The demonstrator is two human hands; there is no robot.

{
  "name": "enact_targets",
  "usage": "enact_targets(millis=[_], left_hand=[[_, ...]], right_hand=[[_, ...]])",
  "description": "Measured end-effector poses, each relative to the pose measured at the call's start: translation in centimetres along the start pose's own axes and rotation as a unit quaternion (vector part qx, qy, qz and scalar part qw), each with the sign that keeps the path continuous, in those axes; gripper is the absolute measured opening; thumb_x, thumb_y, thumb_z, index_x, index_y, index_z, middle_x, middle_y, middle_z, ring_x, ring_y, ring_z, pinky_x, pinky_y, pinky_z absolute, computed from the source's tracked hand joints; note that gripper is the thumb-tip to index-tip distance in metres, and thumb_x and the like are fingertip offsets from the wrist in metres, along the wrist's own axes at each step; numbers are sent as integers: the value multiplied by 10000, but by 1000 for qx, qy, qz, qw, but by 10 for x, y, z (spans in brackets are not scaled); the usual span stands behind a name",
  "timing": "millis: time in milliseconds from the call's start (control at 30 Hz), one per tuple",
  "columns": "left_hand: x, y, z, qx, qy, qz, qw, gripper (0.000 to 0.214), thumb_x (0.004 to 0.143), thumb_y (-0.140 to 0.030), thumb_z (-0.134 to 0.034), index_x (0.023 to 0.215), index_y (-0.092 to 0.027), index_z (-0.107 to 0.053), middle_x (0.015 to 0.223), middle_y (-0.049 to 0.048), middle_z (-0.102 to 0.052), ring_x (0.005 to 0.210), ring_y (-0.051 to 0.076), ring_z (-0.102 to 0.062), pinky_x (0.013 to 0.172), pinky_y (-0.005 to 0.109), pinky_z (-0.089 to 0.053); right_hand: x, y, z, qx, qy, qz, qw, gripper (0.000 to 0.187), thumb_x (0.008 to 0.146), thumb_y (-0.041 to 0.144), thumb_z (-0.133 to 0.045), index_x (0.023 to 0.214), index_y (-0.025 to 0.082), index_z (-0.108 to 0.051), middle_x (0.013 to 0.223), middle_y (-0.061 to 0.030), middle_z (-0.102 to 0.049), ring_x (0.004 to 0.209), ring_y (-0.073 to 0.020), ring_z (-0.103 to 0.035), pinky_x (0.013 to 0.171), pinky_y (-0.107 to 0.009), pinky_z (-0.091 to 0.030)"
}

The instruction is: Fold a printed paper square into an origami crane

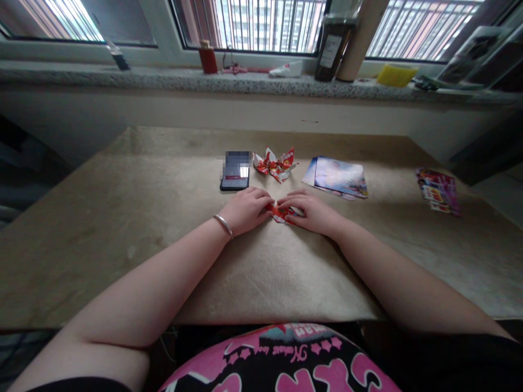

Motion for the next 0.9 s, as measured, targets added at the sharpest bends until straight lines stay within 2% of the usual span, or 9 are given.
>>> enact_targets(millis=[133,267,600,900], left_hand=[[-1,3,-2,9,11,11,1000,258,866,-339,-535,1016,-168,-656,1024,81,-636,957,221,-560,864,356,-466],[-1,4,-4,0,13,33,999,223,859,-303,-531,981,-155,-647,1017,84,-626,965,215,-547,872,344,-459],[-2,14,-12,-76,10,74,994,179,810,-279,-586,935,-151,-588,1016,79,-598,1004,217,-509,915,351,-419],[-1,14,-11,-147,16,64,987,180,835,-324,-560,898,-156,-574,917,57,-603,925,194,-519,840,317,-426]], right_hand=[[-1,-1,3,-16,-18,-12,1000,145,791,276,-629,906,226,-702,1088,-47,-689,1068,-222,-578,948,-411,-429],[0,-1,6,-33,-32,-12,999,94,785,279,-640,810,217,-705,1041,-55,-698,1002,-214,-606,911,-392,-454],[-2,-2,8,-71,-32,-58,995,252,791,364,-634,965,187,-680,1068,-77,-678,1020,-239,-585,913,-396,-460],[-3,-8,4,-34,-36,-70,996,213,755,312,-672,942,211,-683,1111,-79,-655,1060,-239,-571,943,-419,-439]])
Point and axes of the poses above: each hand's wrist, its own x-axis towards the middle knuckle, its own z-axis out of the back of the hand, y = z × x, the point moved 7 cm from there along x, towards the middle knuckle
